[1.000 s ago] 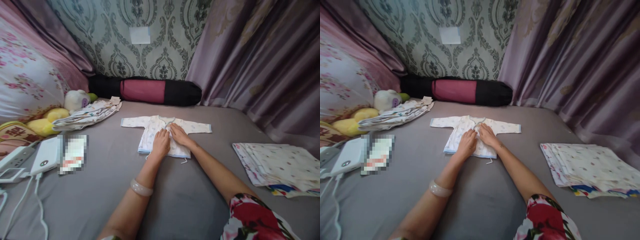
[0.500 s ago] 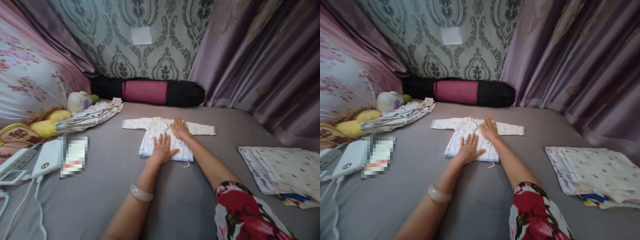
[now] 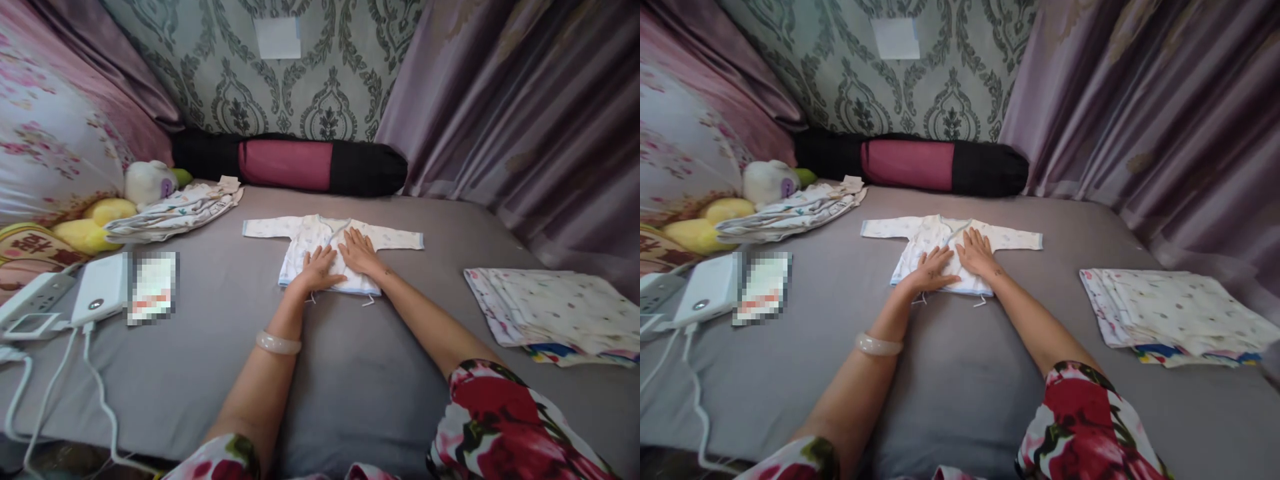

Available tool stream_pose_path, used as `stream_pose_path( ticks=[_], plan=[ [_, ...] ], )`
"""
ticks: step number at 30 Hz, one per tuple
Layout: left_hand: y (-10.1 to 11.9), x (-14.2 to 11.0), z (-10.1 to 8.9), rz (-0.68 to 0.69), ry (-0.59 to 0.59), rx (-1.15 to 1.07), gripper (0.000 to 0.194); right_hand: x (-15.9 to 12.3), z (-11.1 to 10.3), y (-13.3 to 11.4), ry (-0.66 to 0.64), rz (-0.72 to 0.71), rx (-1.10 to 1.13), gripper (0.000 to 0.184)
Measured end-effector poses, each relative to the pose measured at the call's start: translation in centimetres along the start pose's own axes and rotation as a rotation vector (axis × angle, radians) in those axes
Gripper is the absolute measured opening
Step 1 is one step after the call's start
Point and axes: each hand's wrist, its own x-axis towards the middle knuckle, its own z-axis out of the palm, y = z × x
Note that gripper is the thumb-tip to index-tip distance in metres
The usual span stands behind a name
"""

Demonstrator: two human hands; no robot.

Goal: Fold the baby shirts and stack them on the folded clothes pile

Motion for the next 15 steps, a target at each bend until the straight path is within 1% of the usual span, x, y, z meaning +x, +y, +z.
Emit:
stream_pose_path(
  ticks=[3, 6, 9, 11, 13, 15],
  plan=[
    [-0.5, -0.4, -0.5, 0.021, -0.001, -0.039, 0.073, -3.6, 0.2, -0.3, 0.002, -0.063, -0.006, 0.063],
    [-1.1, -0.8, -0.9, 0.044, 0.019, -0.098, 0.072, -6.9, 0.1, 0.1, 0.0, -0.129, -0.013, 0.063],
    [-1.5, -1.2, -1.4, 0.052, 0.055, -0.196, 0.071, -9.7, -0.1, 0.6, -0.013, -0.183, -0.026, 0.06],
    [-1.7, -1.4, -1.9, 0.034, 0.076, -0.279, 0.067, -11.2, -0.3, 0.9, -0.016, -0.205, -0.036, 0.058],
    [-1.9, -1.6, -2.5, 0.01, 0.143, -0.347, 0.057, -12.4, -0.7, 0.9, -0.015, -0.217, -0.051, 0.056],
    [-2.6, -1.7, -3.1, 0.002, 0.27, -0.416, 0.045, -13.3, -1.3, 0.7, -0.003, -0.225, -0.076, 0.054]
  ],
)
